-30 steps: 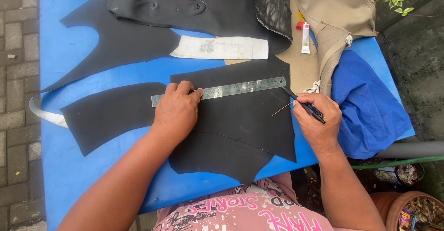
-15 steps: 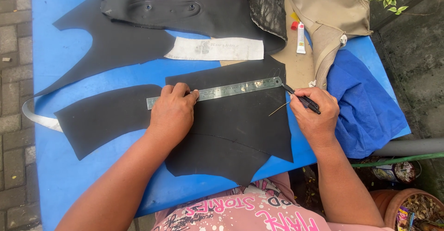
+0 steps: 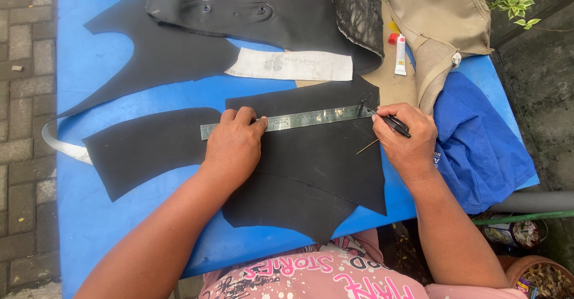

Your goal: Marking lines on leather pieces using a ruler and a pen for pattern layout

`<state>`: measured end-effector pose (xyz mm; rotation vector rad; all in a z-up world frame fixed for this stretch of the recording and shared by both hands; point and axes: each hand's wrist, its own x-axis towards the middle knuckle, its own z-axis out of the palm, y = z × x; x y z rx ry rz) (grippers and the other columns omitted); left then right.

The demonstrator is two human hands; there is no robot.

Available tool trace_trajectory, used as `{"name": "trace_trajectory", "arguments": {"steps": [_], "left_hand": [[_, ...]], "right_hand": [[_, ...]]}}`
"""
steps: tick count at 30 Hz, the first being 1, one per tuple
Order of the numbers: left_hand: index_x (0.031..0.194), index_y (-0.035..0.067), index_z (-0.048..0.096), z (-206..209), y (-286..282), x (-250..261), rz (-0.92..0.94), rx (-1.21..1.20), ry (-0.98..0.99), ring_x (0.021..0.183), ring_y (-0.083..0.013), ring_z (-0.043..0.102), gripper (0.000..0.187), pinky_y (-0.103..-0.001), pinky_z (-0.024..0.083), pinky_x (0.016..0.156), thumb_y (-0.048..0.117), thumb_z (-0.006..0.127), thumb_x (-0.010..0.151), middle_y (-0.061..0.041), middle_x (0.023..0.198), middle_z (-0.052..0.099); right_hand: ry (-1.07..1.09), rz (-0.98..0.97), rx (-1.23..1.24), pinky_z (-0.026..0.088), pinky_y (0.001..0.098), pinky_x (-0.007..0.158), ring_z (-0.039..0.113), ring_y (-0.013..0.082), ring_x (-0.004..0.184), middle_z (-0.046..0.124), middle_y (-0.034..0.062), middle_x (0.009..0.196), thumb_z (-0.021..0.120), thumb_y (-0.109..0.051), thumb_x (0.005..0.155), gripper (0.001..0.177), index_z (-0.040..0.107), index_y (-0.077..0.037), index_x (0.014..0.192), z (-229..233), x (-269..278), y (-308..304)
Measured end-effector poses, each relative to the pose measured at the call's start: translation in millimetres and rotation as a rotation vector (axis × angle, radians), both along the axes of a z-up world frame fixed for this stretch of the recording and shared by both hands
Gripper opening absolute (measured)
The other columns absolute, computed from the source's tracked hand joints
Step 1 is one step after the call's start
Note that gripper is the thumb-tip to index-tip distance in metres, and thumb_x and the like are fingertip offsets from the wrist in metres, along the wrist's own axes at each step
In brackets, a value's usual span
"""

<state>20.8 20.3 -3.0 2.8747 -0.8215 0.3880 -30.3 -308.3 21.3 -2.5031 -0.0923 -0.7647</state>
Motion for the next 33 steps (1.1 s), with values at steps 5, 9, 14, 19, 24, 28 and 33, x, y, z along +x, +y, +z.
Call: {"name": "trace_trajectory", "arguments": {"steps": [5, 9, 14, 19, 24, 28, 33], "left_hand": [[0.107, 0.02, 0.081, -5.7, 0.4, 1.9, 0.003, -0.023, 0.007, 0.094, -0.0257, 0.069, 0.02, -0.034, 0.064, 0.063, 0.015, 0.069, 0.092, -0.006, 0.096, 0.066], [0.106, 0.02, 0.081, -14.4, 0.2, 3.3, -0.002, -0.045, -0.02, 0.092, -0.0251, 0.068, 0.02, -0.033, 0.064, 0.061, 0.014, 0.07, 0.09, -0.005, 0.094, 0.065], [0.106, 0.02, 0.081, -22.5, -1.1, 5.2, 0.013, -0.05, -0.041, 0.092, -0.0241, 0.067, 0.02, -0.033, 0.063, 0.06, 0.015, 0.071, 0.089, -0.005, 0.093, 0.065], [0.107, 0.019, 0.08, -23.5, -0.9, 5.7, 0.018, -0.062, -0.039, 0.092, -0.0242, 0.067, 0.021, -0.033, 0.063, 0.06, 0.015, 0.072, 0.088, -0.005, 0.094, 0.065], [0.137, 0.011, 0.064, -23.5, -1.0, 5.8, 0.008, -0.09, -0.064, 0.09, -0.0275, 0.068, 0.052, -0.036, 0.063, 0.058, 0.011, 0.073, 0.085, -0.009, 0.093, 0.064], [0.146, 0.006, 0.053, -5.5, 1.2, 0.9, 0.003, -0.112, -0.062, 0.09, -0.0299, 0.07, 0.066, -0.038, 0.065, 0.06, 0.01, 0.074, 0.084, -0.013, 0.094, 0.068], [0.155, 0.004, 0.041, -9.1, 2.2, 2.0, 0.005, -0.098, -0.083, 0.087, -0.029, 0.07, 0.082, -0.036, 0.065, 0.061, 0.012, 0.077, 0.081, -0.014, 0.094, 0.068]], "right_hand": [[0.021, 0.038, -0.078, 0.049, 0.0327, 0.092, 0.073, 0.019, 0.093, 0.077, -0.0058, 0.092, 0.086, -0.013, 0.09, 0.017, 0.071, -0.021, 0.09, 3.3, 3.0, 28.9], [0.026, 0.097, -0.119, 0.048, 0.0322, 0.094, 0.073, 0.016, 0.093, 0.077, -0.0072, 0.092, 0.086, -0.016, 0.088, 0.017, 0.07, -0.021, 0.089, 5.4, 4.5, 58.8], [0.026, 0.214, -0.136, 0.048, 0.0332, 0.092, 0.074, 0.0164, 0.089, 0.077, -0.006, 0.088, 0.083, -0.017, 0.089, 0.013, 0.071, -0.021, 0.088, 12.8, 11.0, 97.6], [0.035, 0.269, -0.137, 0.047, 0.0348, 0.094, 0.074, 0.0174, 0.089, 0.077, -0.005, 0.087, 0.082, -0.016, 0.089, 0.013, 0.07, -0.02, 0.089, 16.2, 12.6, 113.1], [0.057, 0.297, -0.12, 0.047, 0.0378, 0.097, 0.073, 0.0178, 0.088, 0.076, -0.0042, 0.087, 0.081, -0.016, 0.091, 0.012, 0.069, -0.02, 0.091, 12.3, 14.5, 123.9], [0.058, 0.365, -0.074, 0.046, 0.0384, 0.099, 0.074, 0.0185, 0.091, 0.077, -0.0047, 0.091, 0.08, -0.018, 0.091, 0.011, 0.069, -0.021, 0.093, 7.5, 19.1, 147.2], [0.067, 0.422, 0.035, 0.045, 0.0381, 0.101, 0.074, 0.018, 0.091, 0.076, -0.0058, 0.09, 0.079, -0.019, 0.091, 0.011, 0.069, -0.022, 0.093, 2.6, 26.2, 161.1]]}}
